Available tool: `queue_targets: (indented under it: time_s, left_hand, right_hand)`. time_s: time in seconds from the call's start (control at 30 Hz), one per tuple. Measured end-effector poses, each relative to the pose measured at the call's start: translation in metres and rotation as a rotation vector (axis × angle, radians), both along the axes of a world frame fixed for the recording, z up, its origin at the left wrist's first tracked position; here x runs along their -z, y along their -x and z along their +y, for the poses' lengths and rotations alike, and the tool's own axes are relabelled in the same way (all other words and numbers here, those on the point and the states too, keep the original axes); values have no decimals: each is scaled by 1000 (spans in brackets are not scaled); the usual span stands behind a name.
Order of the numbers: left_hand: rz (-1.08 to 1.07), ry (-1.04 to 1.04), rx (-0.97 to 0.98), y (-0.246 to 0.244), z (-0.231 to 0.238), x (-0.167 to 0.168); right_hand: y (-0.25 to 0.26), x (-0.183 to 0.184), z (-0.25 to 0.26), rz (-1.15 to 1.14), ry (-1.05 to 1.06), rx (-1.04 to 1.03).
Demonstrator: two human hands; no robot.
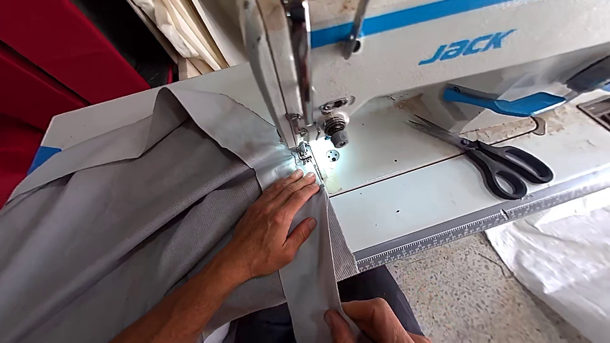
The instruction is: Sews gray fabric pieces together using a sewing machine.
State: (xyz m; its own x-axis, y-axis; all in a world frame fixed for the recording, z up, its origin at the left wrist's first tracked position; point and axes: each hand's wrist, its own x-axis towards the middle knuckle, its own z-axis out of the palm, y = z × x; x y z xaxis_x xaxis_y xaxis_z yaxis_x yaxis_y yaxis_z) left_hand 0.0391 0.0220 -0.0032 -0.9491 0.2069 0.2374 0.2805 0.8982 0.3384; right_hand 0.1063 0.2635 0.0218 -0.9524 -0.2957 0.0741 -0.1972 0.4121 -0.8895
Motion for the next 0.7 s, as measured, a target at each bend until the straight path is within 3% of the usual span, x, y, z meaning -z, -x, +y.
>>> queue_targets:
  time_s: [0.27,0.37,0.43,0.57,0.7]
  left_hand:
    - [12,23,-2,0,0,2]
    - [16,21,5,1,0,1]
    - [20,24,1,0,1,1]
    - [24,49,-17,0,2,2]
    - [17,59,-18,-1,4,4]
  right_hand:
    - [16,28,30,-429,123,55]
    - [20,41,30,-460,99,57]
    - [18,43,27,-266,31,79]
    - [26,41,18,423,-151,54]
    - [57,38,-4,661,-275,-144]
